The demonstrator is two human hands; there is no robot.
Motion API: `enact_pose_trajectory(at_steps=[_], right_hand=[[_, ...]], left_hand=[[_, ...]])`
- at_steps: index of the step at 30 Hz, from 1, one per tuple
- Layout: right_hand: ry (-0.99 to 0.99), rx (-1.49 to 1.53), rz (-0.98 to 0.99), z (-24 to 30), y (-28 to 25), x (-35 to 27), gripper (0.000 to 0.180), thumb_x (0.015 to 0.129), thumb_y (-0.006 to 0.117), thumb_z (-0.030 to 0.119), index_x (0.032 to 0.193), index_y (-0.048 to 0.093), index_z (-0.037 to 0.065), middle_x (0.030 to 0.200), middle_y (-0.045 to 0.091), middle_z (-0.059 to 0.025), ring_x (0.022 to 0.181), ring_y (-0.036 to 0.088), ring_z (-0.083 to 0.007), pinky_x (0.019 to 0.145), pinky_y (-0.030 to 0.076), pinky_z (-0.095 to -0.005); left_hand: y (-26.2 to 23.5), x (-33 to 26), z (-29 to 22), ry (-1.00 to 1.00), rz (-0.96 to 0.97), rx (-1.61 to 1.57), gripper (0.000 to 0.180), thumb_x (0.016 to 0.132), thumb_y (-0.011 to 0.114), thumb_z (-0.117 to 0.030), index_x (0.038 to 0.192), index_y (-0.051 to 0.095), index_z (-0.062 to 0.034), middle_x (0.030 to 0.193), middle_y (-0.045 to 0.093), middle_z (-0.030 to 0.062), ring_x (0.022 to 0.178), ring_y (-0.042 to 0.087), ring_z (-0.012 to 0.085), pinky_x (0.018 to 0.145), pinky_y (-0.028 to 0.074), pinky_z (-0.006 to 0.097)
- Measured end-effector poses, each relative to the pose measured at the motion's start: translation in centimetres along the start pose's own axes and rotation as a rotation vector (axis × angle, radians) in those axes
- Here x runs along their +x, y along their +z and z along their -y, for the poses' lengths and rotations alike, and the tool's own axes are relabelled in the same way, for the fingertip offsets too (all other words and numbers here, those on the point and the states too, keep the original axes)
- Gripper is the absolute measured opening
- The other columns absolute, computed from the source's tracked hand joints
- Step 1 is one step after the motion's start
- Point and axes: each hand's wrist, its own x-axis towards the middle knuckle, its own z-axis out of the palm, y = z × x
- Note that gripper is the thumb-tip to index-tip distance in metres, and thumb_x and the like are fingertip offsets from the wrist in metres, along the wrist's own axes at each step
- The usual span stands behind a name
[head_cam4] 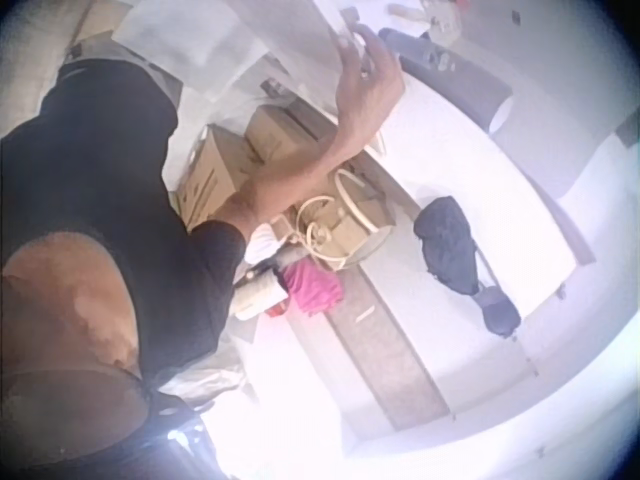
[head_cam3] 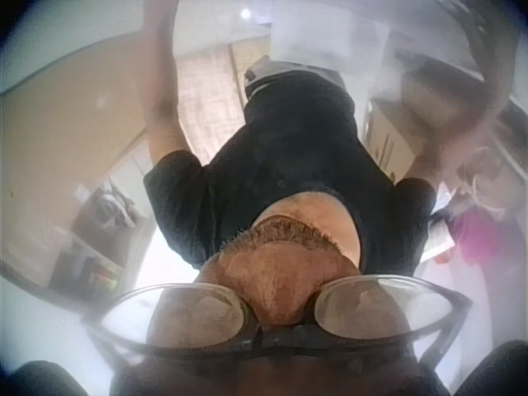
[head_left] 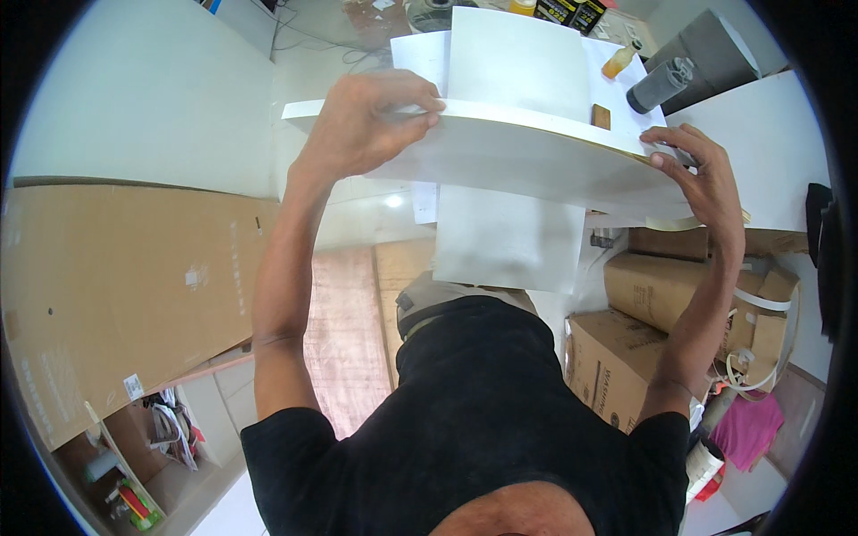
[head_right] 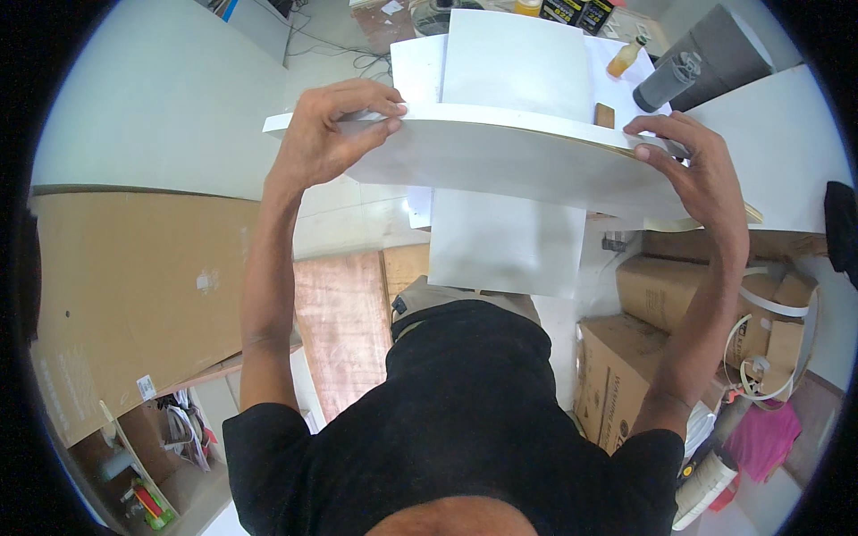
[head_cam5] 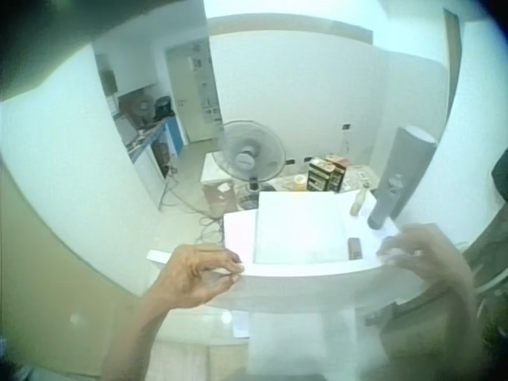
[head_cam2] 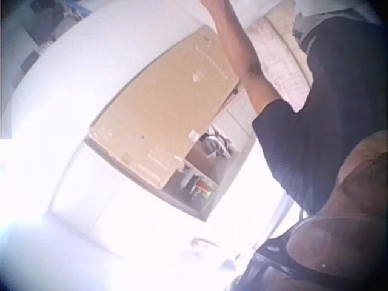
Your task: The person assembles a white curved furniture panel by applying a thin wooden edge banding to its curved edge. They align the strip, press it into place, and smooth it along the curve, then wipe the surface with a cloth.
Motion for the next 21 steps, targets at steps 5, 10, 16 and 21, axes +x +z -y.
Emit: enact_pose_trajectory(at_steps=[5, 10, 16, 21], right_hand=[[0.027, -0.033, 0.018, 0.2, 0.1, 0.1, 0.030, 0.095, 0.085, 0.029, 0.115, 0.084, 0.007, 0.094, 0.074, -0.0092, 0.085, 0.065, -0.0254, 0.081, 0.051, -0.0414], [-0.050, -0.071, -0.043, -0.5, 0.6, 0.1, 0.029, 0.095, 0.084, 0.030, 0.115, 0.085, 0.009, 0.091, 0.074, -0.0096, 0.084, 0.064, -0.0257, 0.081, 0.050, -0.0439], [-0.037, -0.080, -0.031, -0.7, 0.4, -0.2, 0.028, 0.095, 0.084, 0.032, 0.114, 0.086, 0.011, 0.103, 0.081, -0.0093, 0.088, 0.066, -0.0263, 0.087, 0.052, -0.0447], [-0.051, -0.062, -0.034, -1.0, 0.6, -0.1, 0.030, 0.095, 0.084, 0.032, 0.115, 0.086, 0.011, 0.098, 0.078, -0.0080, 0.084, 0.064, -0.0256, 0.081, 0.050, -0.0423]], left_hand=[[0.9, 1.7, -1.5, 0.040, 0.085, 0.034, 0.028, 0.088, 0.081, -0.013, 0.115, 0.079, -0.0062, 0.122, 0.081, 0.0111, 0.112, 0.077, 0.0296, 0.103, 0.060, 0.043], [1.9, 2.9, -3.5, 0.122, 0.110, 0.017, 0.026, 0.089, 0.083, -0.015, 0.115, 0.082, -0.0083, 0.119, 0.082, 0.0083, 0.109, 0.077, 0.0283, 0.099, 0.061, 0.041], [4.5, 3.5, -3.0, 0.090, 0.014, 0.049, 0.019, 0.090, 0.087, -0.008, 0.109, 0.087, -0.0118, 0.107, 0.084, 0.0044, 0.099, 0.079, 0.0213, 0.086, 0.063, 0.034], [4.8, 3.5, -2.6, 0.109, 0.027, 0.035, 0.019, 0.090, 0.086, -0.004, 0.107, 0.087, -0.0115, 0.106, 0.085, 0.0040, 0.095, 0.080, 0.0201, 0.082, 0.063, 0.033]])
